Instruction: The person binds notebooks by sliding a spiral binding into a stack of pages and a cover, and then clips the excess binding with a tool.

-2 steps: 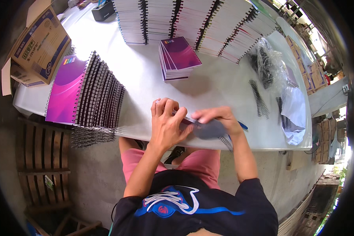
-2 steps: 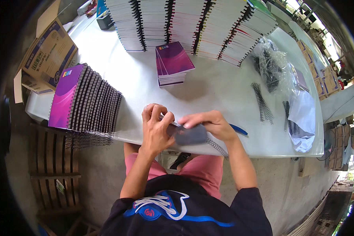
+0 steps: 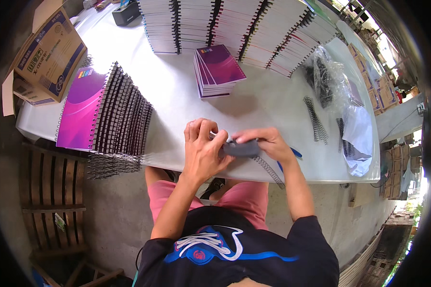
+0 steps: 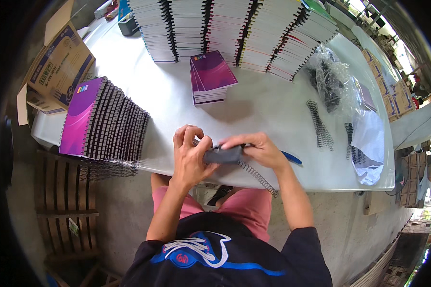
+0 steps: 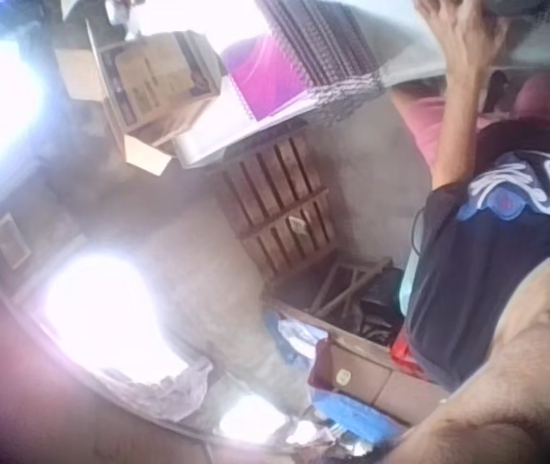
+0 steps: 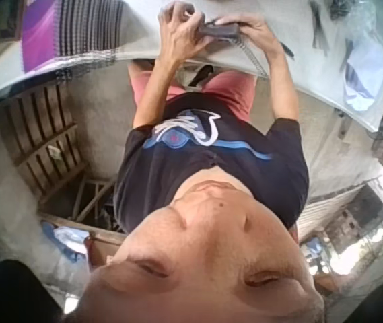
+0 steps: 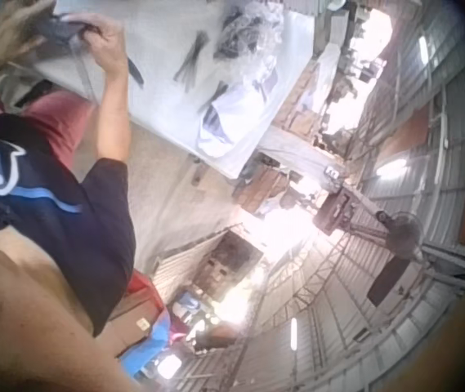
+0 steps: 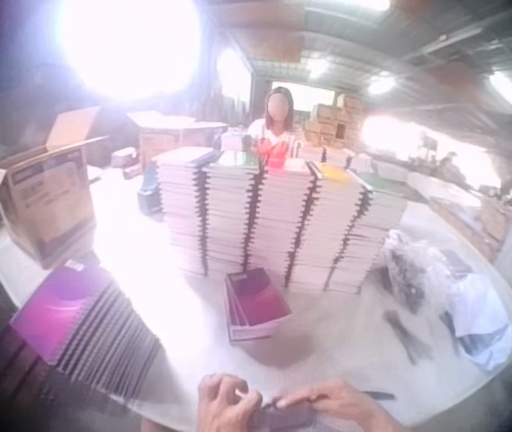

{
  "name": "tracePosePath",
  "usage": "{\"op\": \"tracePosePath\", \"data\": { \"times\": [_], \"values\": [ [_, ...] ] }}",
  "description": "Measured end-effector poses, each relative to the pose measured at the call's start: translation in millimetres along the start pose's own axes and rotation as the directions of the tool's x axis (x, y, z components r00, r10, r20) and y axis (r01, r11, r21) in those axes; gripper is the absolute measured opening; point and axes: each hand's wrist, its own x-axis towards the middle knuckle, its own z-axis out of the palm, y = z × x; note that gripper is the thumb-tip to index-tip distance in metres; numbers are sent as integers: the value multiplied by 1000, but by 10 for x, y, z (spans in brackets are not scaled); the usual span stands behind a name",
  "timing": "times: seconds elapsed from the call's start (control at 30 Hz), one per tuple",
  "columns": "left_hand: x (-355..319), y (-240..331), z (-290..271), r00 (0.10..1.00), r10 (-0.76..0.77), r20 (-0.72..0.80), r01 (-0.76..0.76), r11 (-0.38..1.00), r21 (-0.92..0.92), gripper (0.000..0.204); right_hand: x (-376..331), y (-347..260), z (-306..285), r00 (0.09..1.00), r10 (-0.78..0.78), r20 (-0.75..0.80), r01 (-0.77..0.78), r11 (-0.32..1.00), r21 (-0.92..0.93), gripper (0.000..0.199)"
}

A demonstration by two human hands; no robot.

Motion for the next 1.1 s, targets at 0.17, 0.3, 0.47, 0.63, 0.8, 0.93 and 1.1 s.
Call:
{"op": "tracePosePath", "data": {
  "times": [0.17, 0.3, 0.47, 0.63, 0.8, 0.93, 1.1],
  "values": [
    [19, -63, 26, 999, -33, -39, 31, 998, -62, 51, 72, -118, 119, 995, -103, 10, 103, 994, 33, 31],
    [44, -63, 5, 986, -133, -98, 109, 970, -219, 57, 87, -80, 68, 993, -74, -97, 73, 997, -8, 38],
    [40, -186, 101, 986, -154, -68, 117, 916, -383, 62, 208, -68, 71, 999, 26, -22, -29, 993, -113, 32],
    [53, -236, 142, 974, -203, -98, 136, 877, -460, 70, 268, -35, 55, 999, -7, -48, -7, 957, -288, 26],
    [0, -419, 275, 974, -210, -81, 139, 845, -516, 83, 294, -67, 162, 993, -111, 46, 118, 974, -192, 31],
    [10, -379, 280, 974, -202, -105, 101, 799, -593, 98, 354, -10, 141, 993, -111, -25, 110, 992, -54, 37],
    [24, -408, 296, 950, -307, 53, 256, 673, -694, 104, 472, 16, 80, 989, -7, -148, -53, 916, -397, 44]
  ]
}}
